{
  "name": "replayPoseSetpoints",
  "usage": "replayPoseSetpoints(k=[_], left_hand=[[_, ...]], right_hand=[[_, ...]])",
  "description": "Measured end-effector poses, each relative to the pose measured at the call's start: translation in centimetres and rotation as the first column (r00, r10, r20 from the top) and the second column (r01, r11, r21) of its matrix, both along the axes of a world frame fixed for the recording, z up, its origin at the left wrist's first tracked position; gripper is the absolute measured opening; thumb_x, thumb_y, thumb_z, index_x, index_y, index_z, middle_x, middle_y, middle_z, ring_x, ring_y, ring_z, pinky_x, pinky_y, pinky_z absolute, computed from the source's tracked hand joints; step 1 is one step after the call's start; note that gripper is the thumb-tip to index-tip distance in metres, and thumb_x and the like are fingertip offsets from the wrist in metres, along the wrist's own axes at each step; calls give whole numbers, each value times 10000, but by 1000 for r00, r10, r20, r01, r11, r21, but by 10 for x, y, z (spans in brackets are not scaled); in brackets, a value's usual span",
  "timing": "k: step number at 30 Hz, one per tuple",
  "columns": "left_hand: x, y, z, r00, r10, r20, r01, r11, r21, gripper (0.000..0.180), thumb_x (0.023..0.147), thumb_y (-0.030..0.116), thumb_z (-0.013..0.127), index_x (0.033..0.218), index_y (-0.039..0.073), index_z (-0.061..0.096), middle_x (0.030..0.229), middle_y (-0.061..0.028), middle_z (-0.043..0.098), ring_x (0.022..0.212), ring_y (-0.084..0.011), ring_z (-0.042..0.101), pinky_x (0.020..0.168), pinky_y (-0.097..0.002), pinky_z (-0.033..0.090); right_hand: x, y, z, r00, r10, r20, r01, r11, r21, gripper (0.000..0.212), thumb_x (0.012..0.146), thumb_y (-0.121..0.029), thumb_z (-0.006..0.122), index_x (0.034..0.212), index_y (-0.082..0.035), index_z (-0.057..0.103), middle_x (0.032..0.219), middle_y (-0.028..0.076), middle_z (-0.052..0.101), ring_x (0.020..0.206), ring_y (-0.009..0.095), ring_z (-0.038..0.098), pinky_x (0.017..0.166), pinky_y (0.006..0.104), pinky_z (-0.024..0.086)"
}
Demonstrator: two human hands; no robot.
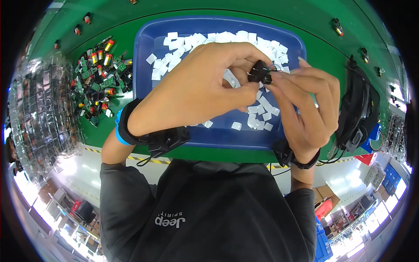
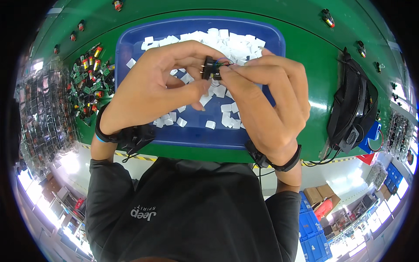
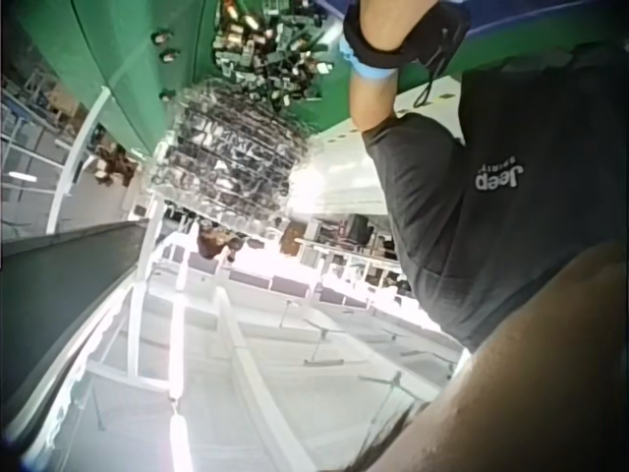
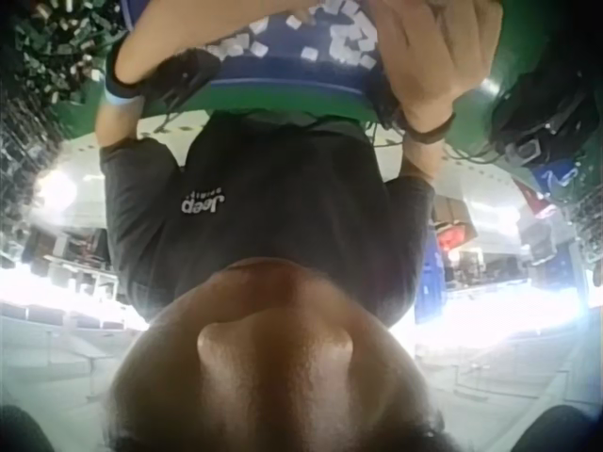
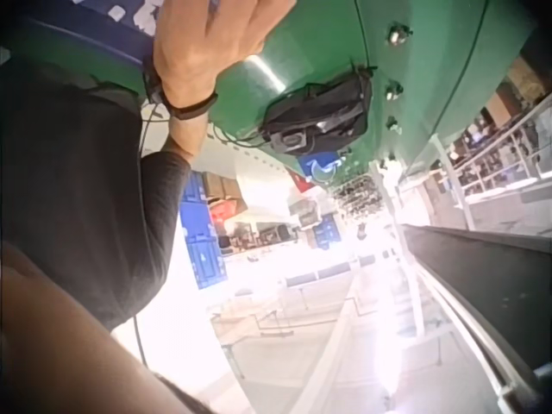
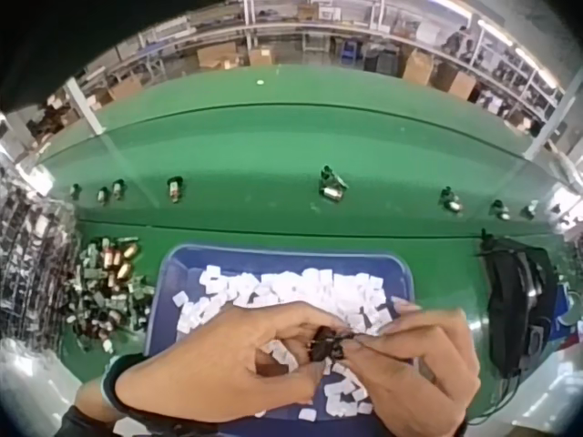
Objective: Assembling electronic components by inserting small white pieces into cylindrical casings on an assembly line.
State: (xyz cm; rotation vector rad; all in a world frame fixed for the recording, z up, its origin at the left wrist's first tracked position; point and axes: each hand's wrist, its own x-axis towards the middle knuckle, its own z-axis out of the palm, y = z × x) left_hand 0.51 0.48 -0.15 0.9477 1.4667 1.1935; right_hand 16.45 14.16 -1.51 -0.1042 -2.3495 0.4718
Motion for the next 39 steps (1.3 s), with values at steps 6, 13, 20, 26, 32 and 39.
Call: replayPoseSetpoints(k=[6, 13, 20, 26, 32, 39], left_hand=[[3, 2, 3, 986, -20, -167, 17, 1000, -18, 337, 904, -1, 666, 1238, -2, 618, 841, -44, 641, 700, -84, 612, 590, -236, 550], [0, 3, 13, 999, -24, -41, 20, 995, -95, 322, 925, 38, 679, 1235, -14, 610, 884, -80, 676, 672, -91, 629, 455, -206, 499], [3, 6, 7, 970, 53, 235, -107, 969, 222, 322, 953, 16, 615, 1250, -83, 540, 1040, -183, 669, 738, -169, 674, 462, -249, 565], [8, 6, 4, 961, 49, 272, -143, 932, 334, 323, 960, 17, 607, 1245, -89, 498, 1218, -289, 621, 839, -232, 697, 538, -272, 600], [11, 9, -7, 995, 99, 18, -96, 875, 475, 328, 894, -93, 648, 1210, -83, 562, 1200, -223, 664, 921, -207, 723, 597, -244, 618], [11, 6, -5, 965, 167, -200, -52, 875, 482, 309, 884, -81, 669, 1187, -80, 606, 1179, -209, 677, 809, -178, 731, 594, -230, 607]], right_hand=[[0, -2, -1, 1000, -23, -10, 23, 1000, 14, 273, 637, 39, 836, 888, -46, 769, 851, 53, 689, 822, 240, 636, 874, 475, 589], [-1, -1, -1, 997, -4, -74, 12, 994, 108, 303, 638, 47, 836, 915, -55, 769, 841, 47, 686, 830, 239, 632, 891, 471, 582], [11, 4, 11, 978, -15, -206, -44, 959, -279, 360, 685, -4, 856, 1010, 8, 701, 849, 84, 691, 806, 196, 631, 764, 390, 565], [23, 1, 15, 988, 153, -21, -131, 759, -638, 314, 748, -19, 833, 1004, 45, 663, 825, 128, 688, 725, 163, 623, 684, 341, 520], [12, -8, 1, 981, 115, -155, -188, 735, -651, 185, 854, 0, 750, 988, 79, 650, 770, 111, 676, 597, 118, 606, 545, 243, 480], [10, -20, 7, 988, 46, -148, -153, 450, -880, 147, 912, -42, 716, 988, 72, 664, 726, 86, 677, 535, 85, 603, 453, 193, 435]])
